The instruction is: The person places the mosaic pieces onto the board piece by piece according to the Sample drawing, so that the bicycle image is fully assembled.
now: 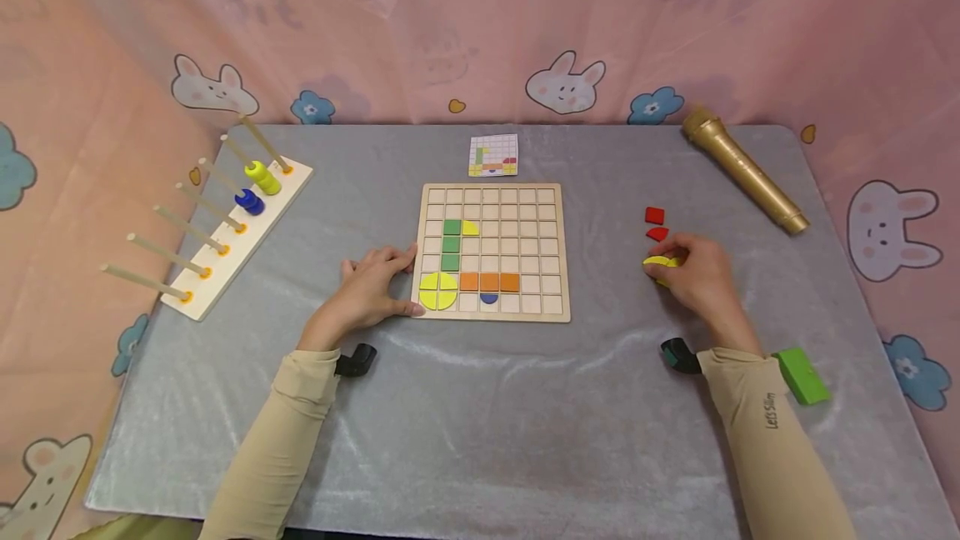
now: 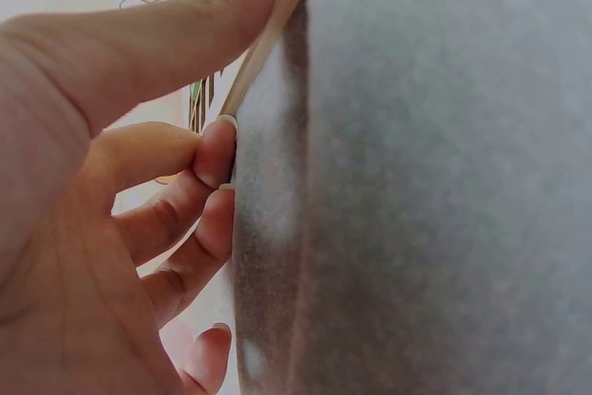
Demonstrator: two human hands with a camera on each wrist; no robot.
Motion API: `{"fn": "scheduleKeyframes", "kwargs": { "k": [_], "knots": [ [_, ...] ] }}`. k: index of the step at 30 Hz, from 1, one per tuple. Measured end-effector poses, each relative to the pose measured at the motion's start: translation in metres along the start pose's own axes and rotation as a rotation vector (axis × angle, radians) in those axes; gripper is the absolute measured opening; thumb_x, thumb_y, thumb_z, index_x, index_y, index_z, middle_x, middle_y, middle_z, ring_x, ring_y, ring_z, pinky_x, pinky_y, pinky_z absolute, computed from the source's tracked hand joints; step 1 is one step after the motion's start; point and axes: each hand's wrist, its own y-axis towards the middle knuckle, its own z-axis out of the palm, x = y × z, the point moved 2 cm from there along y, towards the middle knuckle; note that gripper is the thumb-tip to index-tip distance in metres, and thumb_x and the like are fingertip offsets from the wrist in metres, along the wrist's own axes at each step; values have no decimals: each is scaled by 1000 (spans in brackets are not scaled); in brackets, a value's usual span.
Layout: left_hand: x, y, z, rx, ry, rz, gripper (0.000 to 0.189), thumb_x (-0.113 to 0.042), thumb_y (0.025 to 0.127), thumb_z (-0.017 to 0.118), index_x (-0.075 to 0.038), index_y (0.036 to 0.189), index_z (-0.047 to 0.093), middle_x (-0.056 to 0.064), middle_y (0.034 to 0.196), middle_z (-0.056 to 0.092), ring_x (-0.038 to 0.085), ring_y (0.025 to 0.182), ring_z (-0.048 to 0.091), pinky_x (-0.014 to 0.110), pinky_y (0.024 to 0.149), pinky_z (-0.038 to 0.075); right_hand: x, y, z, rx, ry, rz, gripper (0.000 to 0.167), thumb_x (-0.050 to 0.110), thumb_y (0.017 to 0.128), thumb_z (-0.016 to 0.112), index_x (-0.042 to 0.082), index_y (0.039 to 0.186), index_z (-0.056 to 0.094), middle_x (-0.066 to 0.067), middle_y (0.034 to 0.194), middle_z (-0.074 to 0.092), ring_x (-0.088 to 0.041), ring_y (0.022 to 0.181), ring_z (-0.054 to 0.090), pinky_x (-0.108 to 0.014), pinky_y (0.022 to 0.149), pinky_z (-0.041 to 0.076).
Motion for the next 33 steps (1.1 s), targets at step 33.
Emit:
{"fn": "scheduleKeyframes", "kwargs": {
  "k": [33],
  "knots": [
    [2,1,0,4,0,-8,104,-38,81,92,-16,166,37,5,141,59,29,130,47,50,94,20,105,-15,71,49,174,-280,11,8,91,83,6,102,83,-11,88,67,-22,83,52,-25,71,39]
  ]
}}
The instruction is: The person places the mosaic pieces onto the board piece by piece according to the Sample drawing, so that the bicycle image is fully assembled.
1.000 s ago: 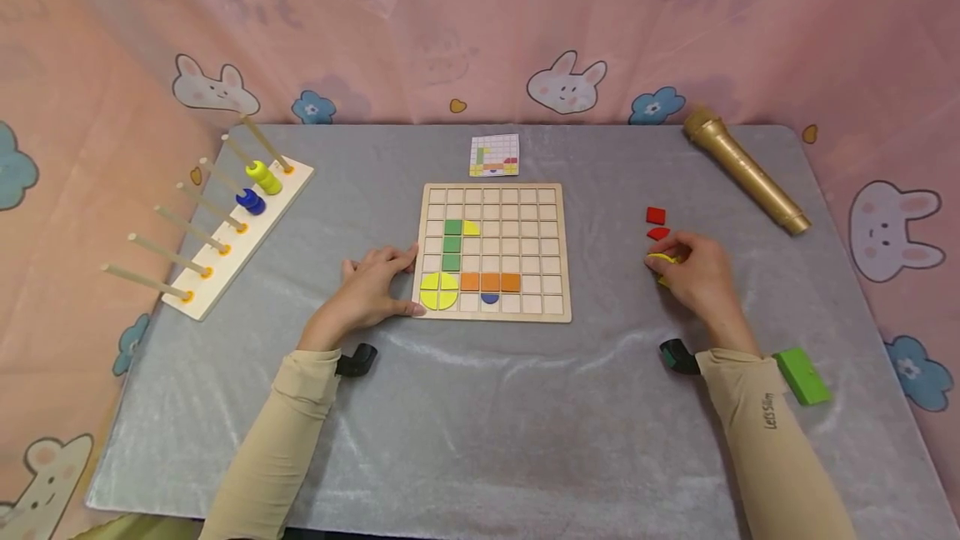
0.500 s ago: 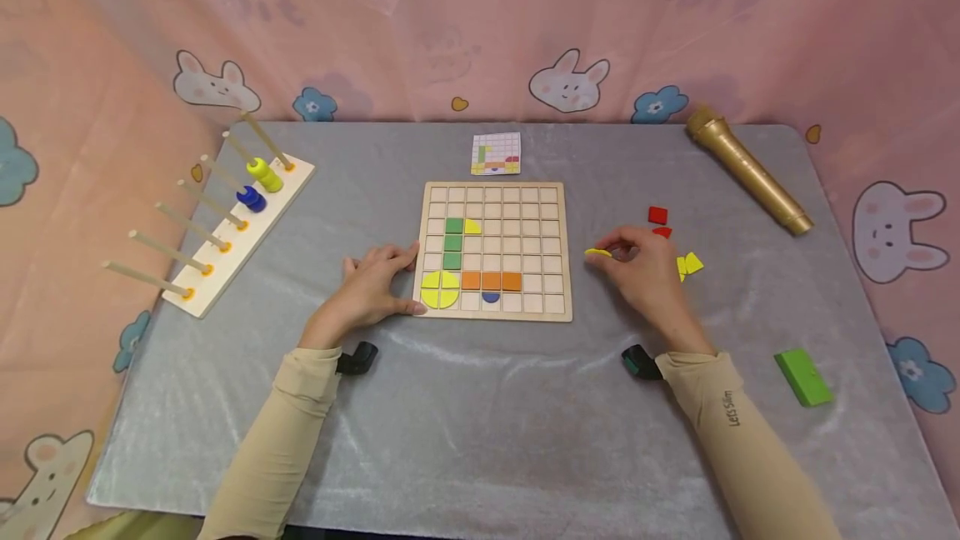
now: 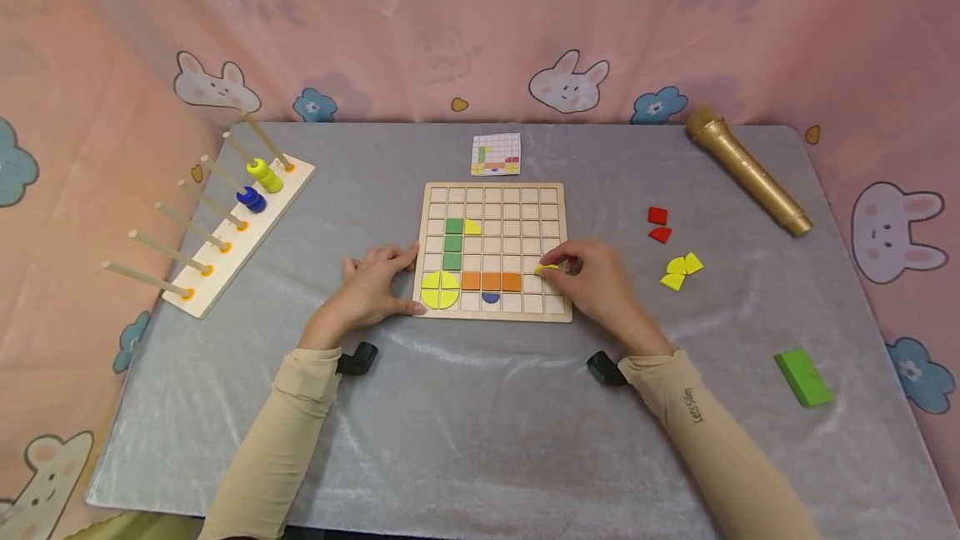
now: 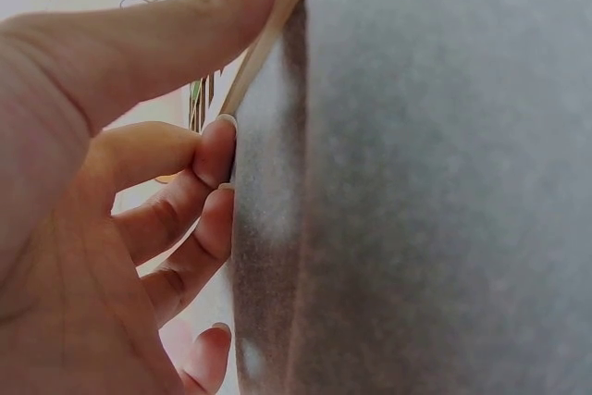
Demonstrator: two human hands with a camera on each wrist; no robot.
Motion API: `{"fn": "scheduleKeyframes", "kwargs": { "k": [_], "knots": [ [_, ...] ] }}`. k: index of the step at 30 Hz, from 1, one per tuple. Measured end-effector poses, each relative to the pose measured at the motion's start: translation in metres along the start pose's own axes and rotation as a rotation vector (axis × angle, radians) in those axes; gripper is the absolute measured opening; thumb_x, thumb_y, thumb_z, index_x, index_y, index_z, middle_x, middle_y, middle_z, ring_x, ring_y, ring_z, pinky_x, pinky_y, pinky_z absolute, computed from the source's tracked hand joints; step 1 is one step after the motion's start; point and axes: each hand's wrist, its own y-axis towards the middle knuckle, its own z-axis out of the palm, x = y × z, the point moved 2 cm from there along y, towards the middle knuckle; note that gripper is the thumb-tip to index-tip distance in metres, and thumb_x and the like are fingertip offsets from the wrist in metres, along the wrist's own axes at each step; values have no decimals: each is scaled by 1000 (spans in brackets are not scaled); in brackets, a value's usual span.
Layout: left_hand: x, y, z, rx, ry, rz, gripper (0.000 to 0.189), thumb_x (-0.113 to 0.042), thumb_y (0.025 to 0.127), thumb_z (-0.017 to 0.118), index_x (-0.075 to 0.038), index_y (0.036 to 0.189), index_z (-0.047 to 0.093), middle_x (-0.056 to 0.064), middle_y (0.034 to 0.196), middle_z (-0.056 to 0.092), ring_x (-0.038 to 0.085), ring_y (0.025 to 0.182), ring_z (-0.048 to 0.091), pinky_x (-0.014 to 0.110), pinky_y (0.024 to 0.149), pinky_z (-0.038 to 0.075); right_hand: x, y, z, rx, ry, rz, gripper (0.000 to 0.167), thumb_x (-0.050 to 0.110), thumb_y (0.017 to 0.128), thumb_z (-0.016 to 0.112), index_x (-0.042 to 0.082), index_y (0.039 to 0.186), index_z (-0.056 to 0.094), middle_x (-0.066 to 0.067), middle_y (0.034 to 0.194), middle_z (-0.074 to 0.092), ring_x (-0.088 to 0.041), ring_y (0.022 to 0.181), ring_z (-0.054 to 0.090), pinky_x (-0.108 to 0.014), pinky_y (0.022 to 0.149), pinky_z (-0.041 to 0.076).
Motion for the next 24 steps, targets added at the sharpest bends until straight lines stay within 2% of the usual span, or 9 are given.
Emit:
{"fn": "scheduleKeyframes", "kwargs": {
  "k": [10,18,24],
  "knots": [
    [0,0,-1,0,-4,1,104,-38,81,92,-16,166,37,6,141,59,30,131,47,50,95,20,9,0,8,124,6,-12,9,7,92,83,8,100,84,-9,88,68,-21,80,52,-26,68,41],
    [0,0,-1,4,-1,-3,104,-38,81,92,-16,166,37,6,142,59,30,132,47,50,95,21,7,0,14,107,20,-27,6,5,92,81,8,97,82,-8,85,67,-19,76,51,-27,66,41],
    [-1,0,0,6,0,-1,104,-38,82,92,-16,167,36,5,141,59,29,130,47,50,95,21,3,-1,13,87,-6,-61,9,6,90,83,9,98,84,-9,95,71,-20,80,48,-30,70,39]
  ]
}}
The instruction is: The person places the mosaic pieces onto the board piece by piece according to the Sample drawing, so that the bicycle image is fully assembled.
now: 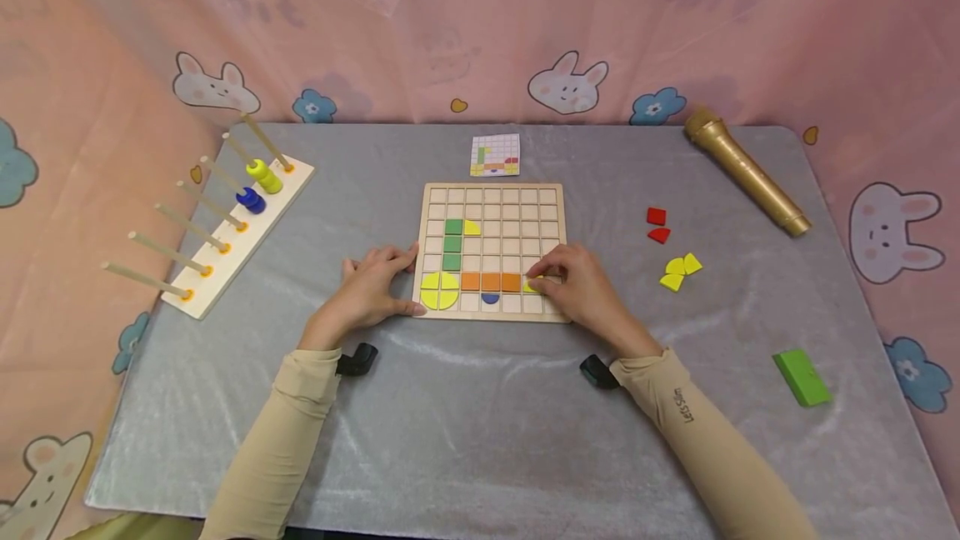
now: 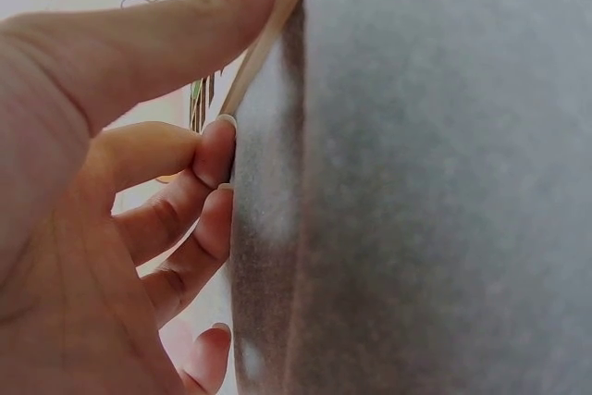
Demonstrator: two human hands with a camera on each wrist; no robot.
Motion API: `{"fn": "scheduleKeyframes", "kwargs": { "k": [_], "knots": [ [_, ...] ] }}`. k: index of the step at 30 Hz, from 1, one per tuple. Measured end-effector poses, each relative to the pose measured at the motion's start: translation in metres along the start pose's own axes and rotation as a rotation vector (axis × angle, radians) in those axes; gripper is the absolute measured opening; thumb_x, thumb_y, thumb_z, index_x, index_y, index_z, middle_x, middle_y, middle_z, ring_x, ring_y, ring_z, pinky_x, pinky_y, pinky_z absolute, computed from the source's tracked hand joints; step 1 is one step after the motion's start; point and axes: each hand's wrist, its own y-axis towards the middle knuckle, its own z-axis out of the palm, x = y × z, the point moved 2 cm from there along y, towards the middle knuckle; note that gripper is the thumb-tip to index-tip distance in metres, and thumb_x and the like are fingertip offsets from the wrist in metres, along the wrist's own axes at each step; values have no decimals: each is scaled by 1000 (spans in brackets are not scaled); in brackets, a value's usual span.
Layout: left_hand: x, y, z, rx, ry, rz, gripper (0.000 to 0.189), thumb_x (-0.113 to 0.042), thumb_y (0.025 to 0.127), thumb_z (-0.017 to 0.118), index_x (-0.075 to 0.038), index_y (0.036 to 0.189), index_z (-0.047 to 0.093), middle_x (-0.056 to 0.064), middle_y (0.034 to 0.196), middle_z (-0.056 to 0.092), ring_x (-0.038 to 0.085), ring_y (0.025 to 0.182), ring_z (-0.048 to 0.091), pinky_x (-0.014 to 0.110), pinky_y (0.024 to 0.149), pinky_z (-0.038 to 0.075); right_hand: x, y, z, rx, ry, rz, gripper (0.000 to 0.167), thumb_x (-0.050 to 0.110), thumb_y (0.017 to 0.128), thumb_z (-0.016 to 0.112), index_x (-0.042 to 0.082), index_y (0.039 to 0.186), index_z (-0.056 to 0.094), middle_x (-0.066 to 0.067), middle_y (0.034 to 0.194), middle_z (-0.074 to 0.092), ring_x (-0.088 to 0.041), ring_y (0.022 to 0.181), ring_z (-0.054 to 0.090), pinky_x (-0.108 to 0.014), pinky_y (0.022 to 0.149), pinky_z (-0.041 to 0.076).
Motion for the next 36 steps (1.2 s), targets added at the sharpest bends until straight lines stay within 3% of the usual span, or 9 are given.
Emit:
{"fn": "scheduleKeyframes", "kwargs": {
  "k": [6,14,19,27,28,33,35,36],
  "knots": [
    [0,0,0,-1,-3,2,103,-38,82,92,-17,167,36,5,140,60,29,128,47,49,94,21,-3,-2,0,-5,6,-24,11,6,91,83,8,102,85,-9,101,72,-21,83,48,-29,72,38],
    [0,0,0,-1,1,4,103,-39,83,91,-16,167,35,4,139,60,29,128,47,50,95,21,-12,-9,-8,-39,61,32,22,8,94,81,4,116,80,-16,113,73,-26,97,55,-33,85,41],
    [1,0,0,0,6,9,104,-39,82,91,-16,167,35,4,139,60,28,128,47,50,94,20,-20,-15,-21,-95,35,55,29,8,93,81,3,122,77,-19,116,72,-27,99,55,-33,87,40],
    [0,0,0,0,1,12,104,-38,82,91,-16,167,35,5,140,60,28,124,48,49,93,20,-43,-28,-55,-238,-32,41,31,7,89,85,3,119,79,-18,113,75,-8,94,51,-26,82,39],
    [1,0,0,-2,2,11,104,-38,82,91,-16,167,35,5,140,60,28,124,48,49,93,20,-47,-30,-59,-255,-37,46,31,6,89,85,3,119,79,-17,112,74,-6,93,50,-26,82,38],
    [1,1,1,-3,0,7,103,-38,83,91,-16,167,35,5,140,59,28,123,47,49,93,19,-66,-39,-79,-307,-30,104,29,4,87,86,0,116,79,26,102,63,-1,91,48,-24,84,36],
    [1,1,1,-3,0,7,103,-37,83,91,-16,167,35,5,140,59,28,122,47,49,93,19,-76,-43,-86,-305,-52,152,29,8,90,85,0,117,78,27,103,62,-2,92,48,-23,83,36],
    [1,0,1,-3,2,8,103,-37,83,91,-16,167,35,5,140,59,28,122,47,49,93,19,-80,-45,-89,-293,-63,184,30,11,92,84,0,119,78,21,106,65,-1,93,47,-23,82,36]
  ]
}}
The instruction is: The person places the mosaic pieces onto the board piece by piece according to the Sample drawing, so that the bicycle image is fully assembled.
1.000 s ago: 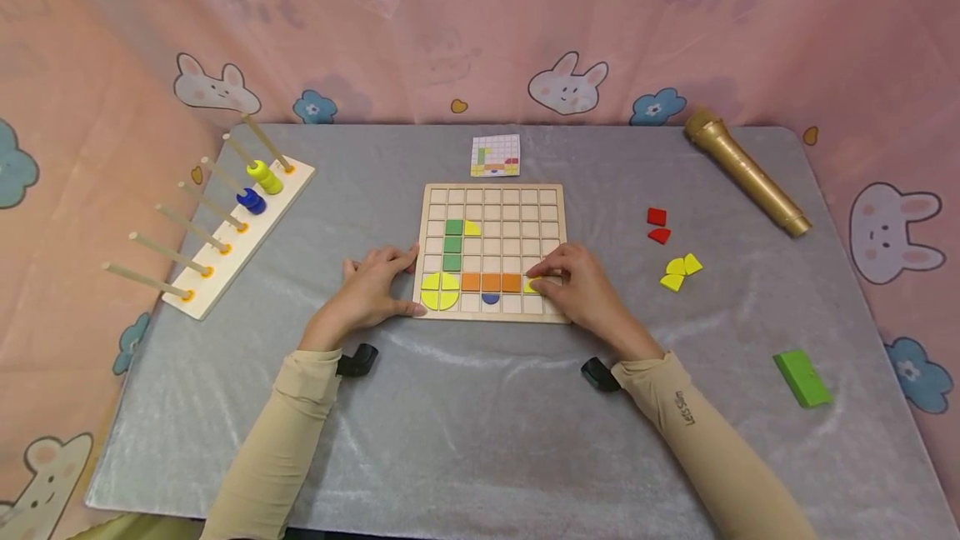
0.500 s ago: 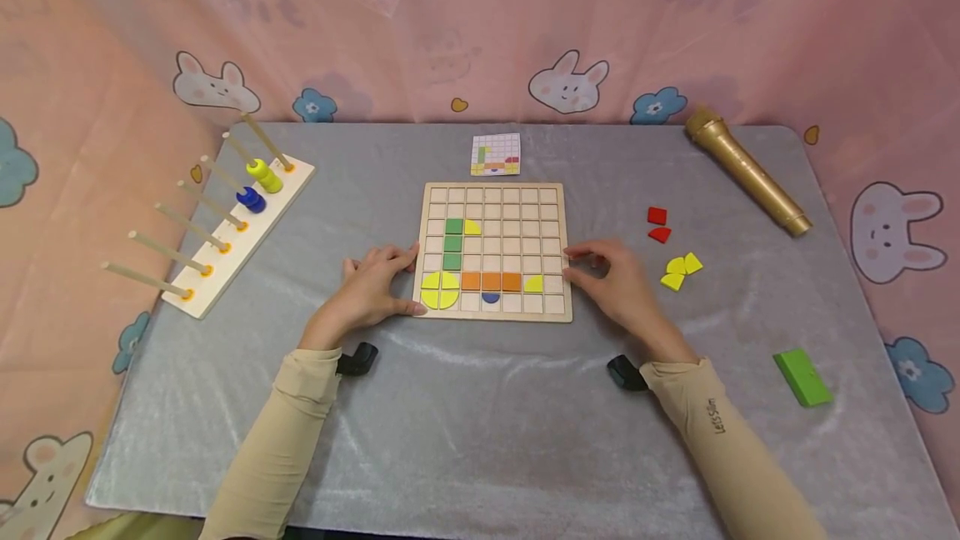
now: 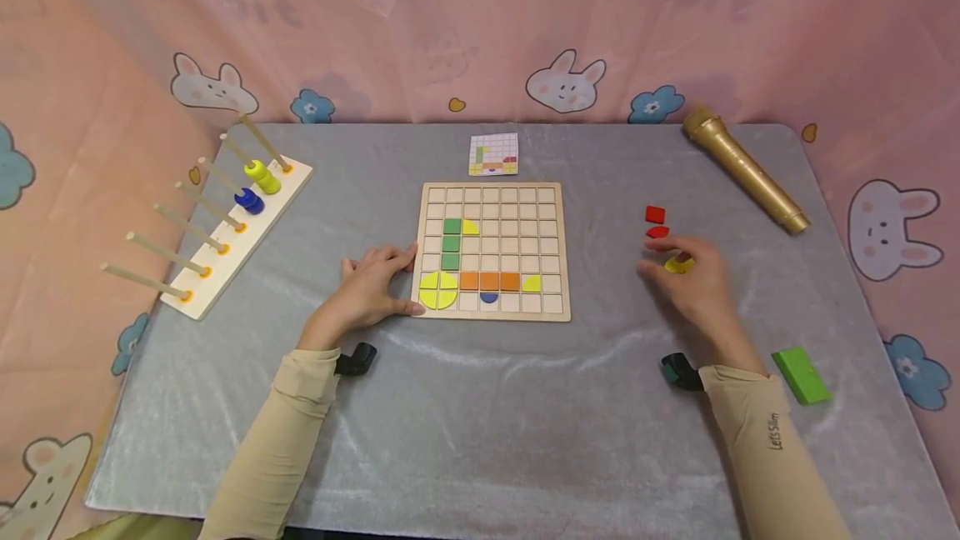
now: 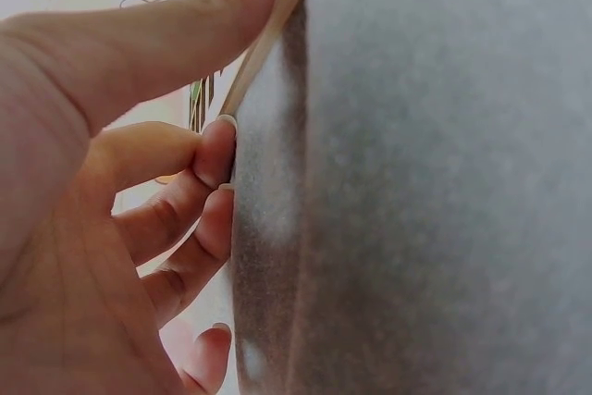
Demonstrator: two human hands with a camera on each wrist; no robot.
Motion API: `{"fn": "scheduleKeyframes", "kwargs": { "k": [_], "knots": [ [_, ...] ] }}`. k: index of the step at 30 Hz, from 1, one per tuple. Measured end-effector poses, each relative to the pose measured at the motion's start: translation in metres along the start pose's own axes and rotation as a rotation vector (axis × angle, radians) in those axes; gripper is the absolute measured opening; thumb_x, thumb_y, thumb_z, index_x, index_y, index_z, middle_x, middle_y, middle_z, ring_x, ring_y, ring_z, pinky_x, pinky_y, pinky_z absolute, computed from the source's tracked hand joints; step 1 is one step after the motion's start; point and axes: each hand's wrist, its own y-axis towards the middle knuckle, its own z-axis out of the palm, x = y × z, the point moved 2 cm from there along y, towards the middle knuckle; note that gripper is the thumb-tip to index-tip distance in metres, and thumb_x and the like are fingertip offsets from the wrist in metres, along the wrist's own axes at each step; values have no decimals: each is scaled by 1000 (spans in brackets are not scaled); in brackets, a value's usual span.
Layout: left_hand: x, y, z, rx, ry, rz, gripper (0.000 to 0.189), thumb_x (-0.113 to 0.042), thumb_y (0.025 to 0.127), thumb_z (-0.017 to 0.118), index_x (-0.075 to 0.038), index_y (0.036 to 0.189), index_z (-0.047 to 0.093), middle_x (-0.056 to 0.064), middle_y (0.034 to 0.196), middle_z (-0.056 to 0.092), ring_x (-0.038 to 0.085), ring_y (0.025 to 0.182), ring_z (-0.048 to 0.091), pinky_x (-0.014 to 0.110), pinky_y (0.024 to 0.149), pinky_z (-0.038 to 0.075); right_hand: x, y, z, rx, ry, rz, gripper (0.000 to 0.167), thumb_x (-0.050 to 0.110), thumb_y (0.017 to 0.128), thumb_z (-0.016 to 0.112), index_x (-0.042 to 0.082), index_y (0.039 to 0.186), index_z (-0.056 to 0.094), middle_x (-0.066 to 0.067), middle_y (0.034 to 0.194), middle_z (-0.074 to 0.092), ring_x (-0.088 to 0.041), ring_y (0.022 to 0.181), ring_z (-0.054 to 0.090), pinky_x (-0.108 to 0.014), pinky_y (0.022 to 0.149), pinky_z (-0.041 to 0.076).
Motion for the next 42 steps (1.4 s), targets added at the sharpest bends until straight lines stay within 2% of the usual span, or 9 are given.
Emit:
{"fn": "scheduleKeyframes", "kwargs": {
  "k": [4,6,10,13,15,26,31,36,42],
  "knots": [
    [0,-1,0,-1,3,5,104,-37,83,91,-16,167,35,6,142,59,29,122,47,50,93,19,-16,-1,-11,46,-70,104,34,18,96,79,1,125,75,-16,121,67,1,91,46,-20,76,37],
    [0,-1,0,0,2,6,104,-36,83,92,-15,167,34,6,142,59,29,123,47,50,93,19,-21,-1,-14,66,-81,128,34,17,98,77,0,127,74,-19,123,66,3,87,46,-17,73,38],
    [0,0,-1,1,5,6,104,-37,83,92,-15,167,34,6,142,59,29,123,47,50,93,19,-25,-1,-18,68,-94,150,29,12,98,75,0,125,75,3,102,70,4,78,46,-16,65,39],
    [0,0,-1,3,14,4,104,-37,83,91,-15,167,35,6,141,59,28,123,47,49,93,20,-25,-1,-18,59,-98,162,27,13,98,75,1,122,77,29,84,58,1,74,46,-20,62,39],
    [-1,0,-1,5,16,1,104,-37,83,91,-15,167,35,6,140,60,28,123,47,49,93,20,-24,0,-18,51,-97,153,27,14,97,76,0,120,77,35,80,51,1,73,45,-20,61,38],
    [-2,0,-2,8,22,-5,104,-38,82,92,-15,167,35,5,140,60,29,125,47,50,93,21,-20,4,-15,97,-165,157,27,17,96,78,-3,114,73,-15,95,67,-2,71,47,-22,61,38],
    [-2,0,-1,9,20,-8,104,-38,82,91,-15,167,35,5,139,60,29,124,47,49,94,21,-13,4,-12,93,-155,149,24,18,98,77,-2,111,76,-14,90,64,-6,70,46,-25,59,38],
    [-2,0,-1,11,14,-5,104,-38,83,91,-15,167,35,6,142,59,29,125,48,50,93,21,1,3,1,37,-138,69,18,13,97,77,0,109,81,-8,78,63,-2,65,45,-22,58,37],
    [-1,1,-1,9,7,-5,102,-38,83,91,-15,166,37,8,145,58,30,127,48,50,94,20,31,0,22,23,-23,-7,14,12,96,78,2,106,79,-14,88,70,5,74,48,-15,69,37]
  ]
}}
